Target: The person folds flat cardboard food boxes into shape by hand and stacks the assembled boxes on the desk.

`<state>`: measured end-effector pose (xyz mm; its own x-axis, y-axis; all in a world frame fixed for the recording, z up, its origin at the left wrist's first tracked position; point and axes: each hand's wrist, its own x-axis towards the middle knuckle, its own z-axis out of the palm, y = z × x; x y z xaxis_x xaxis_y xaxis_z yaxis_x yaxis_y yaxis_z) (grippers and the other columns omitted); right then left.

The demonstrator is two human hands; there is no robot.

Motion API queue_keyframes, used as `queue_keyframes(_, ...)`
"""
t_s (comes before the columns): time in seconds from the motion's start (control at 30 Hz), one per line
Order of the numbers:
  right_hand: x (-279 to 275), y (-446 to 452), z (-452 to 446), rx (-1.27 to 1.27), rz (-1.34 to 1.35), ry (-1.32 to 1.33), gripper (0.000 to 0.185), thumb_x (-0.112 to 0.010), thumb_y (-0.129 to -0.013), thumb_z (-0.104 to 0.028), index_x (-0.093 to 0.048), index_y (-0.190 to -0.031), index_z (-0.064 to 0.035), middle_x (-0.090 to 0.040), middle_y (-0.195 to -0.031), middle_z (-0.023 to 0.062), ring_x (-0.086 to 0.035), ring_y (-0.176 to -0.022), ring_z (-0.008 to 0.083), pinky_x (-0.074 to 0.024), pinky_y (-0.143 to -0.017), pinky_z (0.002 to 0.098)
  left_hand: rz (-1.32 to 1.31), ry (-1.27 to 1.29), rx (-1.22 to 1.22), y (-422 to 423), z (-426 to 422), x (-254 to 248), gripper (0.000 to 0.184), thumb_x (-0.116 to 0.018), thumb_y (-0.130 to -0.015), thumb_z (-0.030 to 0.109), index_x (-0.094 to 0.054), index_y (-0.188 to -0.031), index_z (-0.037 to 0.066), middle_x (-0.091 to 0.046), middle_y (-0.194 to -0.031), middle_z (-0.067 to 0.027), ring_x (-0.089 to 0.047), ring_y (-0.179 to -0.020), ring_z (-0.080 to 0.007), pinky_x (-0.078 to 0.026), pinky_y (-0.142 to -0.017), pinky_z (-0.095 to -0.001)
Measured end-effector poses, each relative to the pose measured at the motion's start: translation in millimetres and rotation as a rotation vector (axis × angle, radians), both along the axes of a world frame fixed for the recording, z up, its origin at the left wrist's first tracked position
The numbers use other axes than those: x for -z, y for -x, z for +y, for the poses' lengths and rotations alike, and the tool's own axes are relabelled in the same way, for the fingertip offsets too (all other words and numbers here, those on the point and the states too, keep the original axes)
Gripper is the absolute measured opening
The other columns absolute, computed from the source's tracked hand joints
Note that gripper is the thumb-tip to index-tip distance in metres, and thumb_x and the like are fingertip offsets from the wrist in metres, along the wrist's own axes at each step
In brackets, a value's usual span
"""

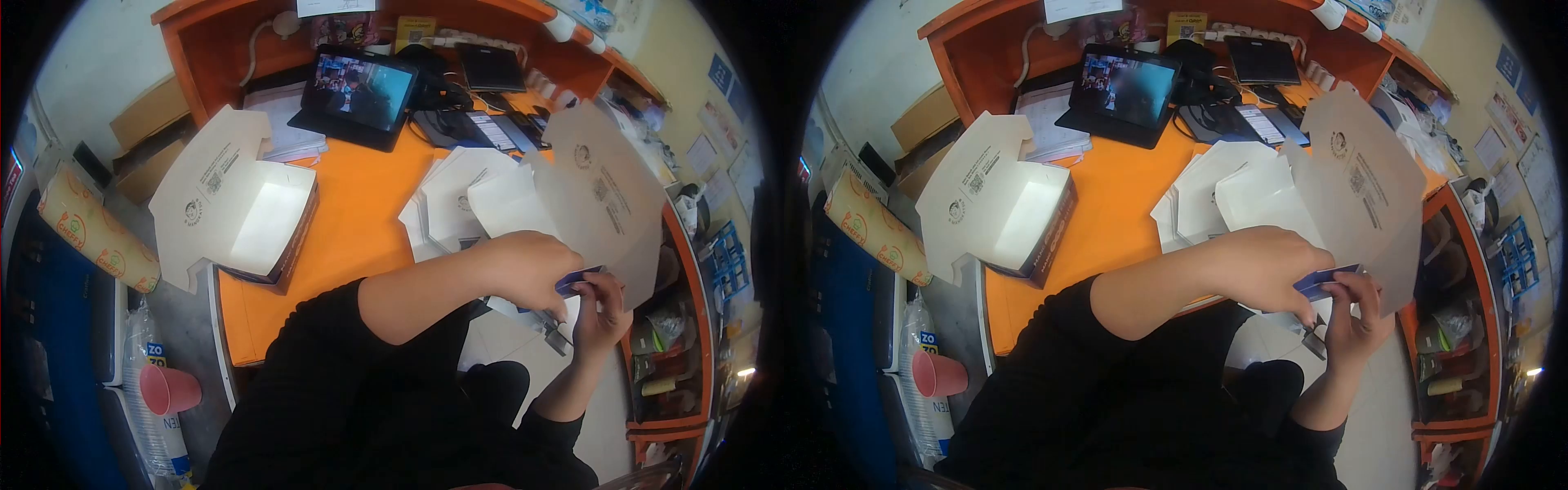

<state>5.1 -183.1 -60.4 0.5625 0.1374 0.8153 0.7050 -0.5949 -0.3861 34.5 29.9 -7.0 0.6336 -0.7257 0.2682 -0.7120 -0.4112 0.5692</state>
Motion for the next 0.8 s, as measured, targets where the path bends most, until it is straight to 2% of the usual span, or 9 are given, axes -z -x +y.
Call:
queue_keyframes(0.03, 1.6, -1.2, -1.6, -0.005, -0.024, 0.066, 0.027, -0.072, -0.077, 0.011, -0.065, -0.100, -0.0019, -0.065, -0.094, 0.0091, -0.063, -0.083, 0.0141, -0.0483, -0.076, 0.0271, -0.015, -0.003, 0.002, -1.0, -0.3, 2.8, 0.035, -0.071, -0.084, 0.029, -0.065, -0.105, 0.002, -0.069, -0.092, -0.0218, -0.067, -0.092, -0.0382, -0.050, -0.082, -0.0437)
queue_keyframes(0.13, 8.5, -10.3, 10.6, 0.152, -0.072, -0.302, 0.032, -0.067, -0.086, 0.008, -0.058, -0.115, -0.0020, -0.061, -0.109, 0.0078, -0.061, -0.094, 0.0143, -0.0489, -0.081, 0.0236, -0.081, 0.205, -0.160, 4.0, -6.6, 3.5, 0.032, -0.070, -0.084, 0.026, -0.063, -0.105, 0.002, -0.068, -0.091, -0.0222, -0.067, -0.091, -0.0394, -0.051, -0.080, -0.0446)
queue_keyframes(0.23, 1.7, -10.0, 17.5, -0.151, 0.305, -0.759, 0.060, -0.069, -0.093, -0.029, -0.042, -0.139, -0.0015, -0.053, -0.126, 0.0133, -0.056, -0.106, 0.0214, -0.0451, -0.090, 0.0319, -0.087, 0.295, -0.228, 6.6, -17.8, 3.5, 0.032, -0.070, -0.084, 0.022, -0.060, -0.106, 0.003, -0.067, -0.087, -0.0222, -0.066, -0.090, -0.0405, -0.051, -0.078, -0.0457)
queue_keyframes(0.3, 10.2, -9.3, 8.5, -0.339, 0.518, -0.837, 0.075, -0.069, -0.091, -0.038, -0.033, -0.145, -0.0013, -0.051, -0.130, 0.0162, -0.055, -0.112, 0.0251, -0.0442, -0.096, 0.0354, -0.136, 0.223, -0.104, 5.9, -23.6, 13.8, 0.034, -0.070, -0.084, 0.023, -0.059, -0.109, 0.005, -0.067, -0.095, -0.0180, -0.066, -0.093, -0.0371, -0.051, -0.080, -0.0454)
queue_keyframes(0.43, 6.0, -17.3, -3.4, -0.281, 0.474, -0.706, 0.077, -0.070, -0.088, -0.025, -0.028, -0.147, 0.0029, -0.050, -0.133, 0.0158, -0.049, -0.126, 0.0239, -0.0386, -0.104, 0.0336, -0.326, 0.194, -0.105, 5.5, -19.3, 14.6, 0.042, -0.074, -0.081, 0.026, -0.060, -0.114, 0.004, -0.060, -0.119, -0.0143, -0.058, -0.110, -0.0328, -0.047, -0.089, -0.0441)
queue_keyframes(0.6, -14.4, -13.8, -33.2, -0.319, 0.414, -0.545, 0.097, -0.082, -0.069, -0.045, -0.033, -0.140, -0.0008, -0.049, -0.135, 0.0112, -0.047, -0.129, 0.0240, -0.0313, -0.111, 0.0333, -0.830, 0.378, -0.583, -12.0, 9.0, -9.0, 0.048, -0.076, -0.078, 0.024, -0.060, -0.119, 0.005, -0.054, -0.122, -0.0143, -0.051, -0.114, -0.0348, -0.042, -0.092, -0.0454)
queue_keyframes(0.7, -14.7, -11.0, -52.0, -0.395, 0.465, -0.653, 0.101, -0.083, -0.067, -0.047, -0.032, -0.141, -0.0010, -0.049, -0.135, 0.0124, -0.046, -0.130, 0.0241, -0.0324, -0.111, 0.0332, -1.013, 0.509, -0.748, -29.1, 21.4, -10.4, 0.045, -0.076, -0.078, 0.023, -0.061, -0.117, 0.005, -0.053, -0.120, -0.0141, -0.049, -0.114, -0.0350, -0.041, -0.090, -0.0463)
queue_keyframes(0.73, -12.9, -12.0, -54.5, -0.400, 0.460, -0.643, 0.098, -0.080, -0.068, -0.046, -0.032, -0.141, -0.0008, -0.049, -0.135, 0.0127, -0.046, -0.130, 0.0241, -0.0331, -0.110, 0.0334, -1.046, 0.537, -0.769, -27.4, 24.5, -13.8, 0.031, -0.074, -0.080, 0.019, -0.066, -0.106, 0.005, -0.060, -0.110, -0.0138, -0.056, -0.107, -0.0328, -0.043, -0.087, -0.0443)
queue_keyframes(0.8, -11.8, -14.1, -55.0, -0.412, 0.451, -0.622, 0.093, -0.076, -0.071, -0.042, -0.033, -0.142, -0.0003, -0.049, -0.136, 0.0133, -0.047, -0.129, 0.0242, -0.0346, -0.109, 0.0338, -0.850, 0.387, -0.738, -27.0, 28.0, -8.3, 0.020, -0.069, -0.084, 0.017, -0.069, -0.099, 0.004, -0.065, -0.098, -0.0149, -0.061, -0.097, -0.0327, -0.045, -0.084, -0.0442)
